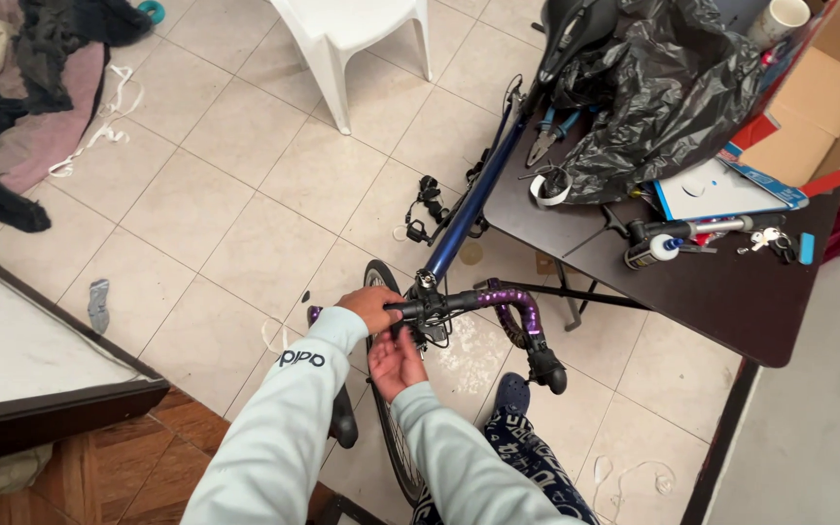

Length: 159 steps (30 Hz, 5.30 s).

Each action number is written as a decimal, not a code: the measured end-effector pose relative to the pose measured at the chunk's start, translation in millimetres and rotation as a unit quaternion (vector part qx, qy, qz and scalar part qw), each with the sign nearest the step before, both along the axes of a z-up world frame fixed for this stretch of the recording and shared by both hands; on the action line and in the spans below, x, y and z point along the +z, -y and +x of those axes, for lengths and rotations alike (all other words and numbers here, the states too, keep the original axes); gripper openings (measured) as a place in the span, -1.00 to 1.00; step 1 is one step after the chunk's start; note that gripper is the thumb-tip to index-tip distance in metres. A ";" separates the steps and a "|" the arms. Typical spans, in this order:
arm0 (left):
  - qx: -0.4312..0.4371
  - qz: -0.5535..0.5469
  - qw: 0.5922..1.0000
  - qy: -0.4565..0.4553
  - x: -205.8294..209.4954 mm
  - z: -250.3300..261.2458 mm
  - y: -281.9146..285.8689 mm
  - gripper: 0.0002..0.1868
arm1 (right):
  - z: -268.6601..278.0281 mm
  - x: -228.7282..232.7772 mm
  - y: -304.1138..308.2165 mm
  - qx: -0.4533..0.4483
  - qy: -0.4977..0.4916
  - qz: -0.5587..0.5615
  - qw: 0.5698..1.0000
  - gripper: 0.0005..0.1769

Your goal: Wrapping handlebar tape on a bicycle and securing it with electrical tape

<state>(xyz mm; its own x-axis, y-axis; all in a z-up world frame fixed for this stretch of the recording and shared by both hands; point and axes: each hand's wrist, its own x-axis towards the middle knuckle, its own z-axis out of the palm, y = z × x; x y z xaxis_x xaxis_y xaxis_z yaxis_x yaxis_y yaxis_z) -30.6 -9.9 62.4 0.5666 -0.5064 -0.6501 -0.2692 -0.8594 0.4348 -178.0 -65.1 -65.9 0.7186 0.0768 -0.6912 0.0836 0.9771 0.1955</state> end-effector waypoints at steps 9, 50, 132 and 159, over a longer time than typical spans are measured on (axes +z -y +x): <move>0.027 0.003 1.000 -0.013 15.9 -3.0 -1.9 -0.49 | -7.2 6.1 2.1 0.026 -0.062 -0.062 0.996 -0.88; 0.144 0.101 0.973 -0.152 24.2 28.8 13.2 -0.28 | 39.4 -6.3 -6.1 0.121 -0.060 0.033 0.990 -0.76; 0.009 0.046 0.999 -0.002 48.2 -6.0 12.2 -0.45 | 110.8 46.3 224.2 0.650 0.174 -0.738 -0.048 -0.65; -0.162 -0.001 0.849 0.504 -34.0 -50.6 -0.7 -0.82 | 31.3 144.9 189.4 0.449 0.035 -0.891 -0.055 -0.06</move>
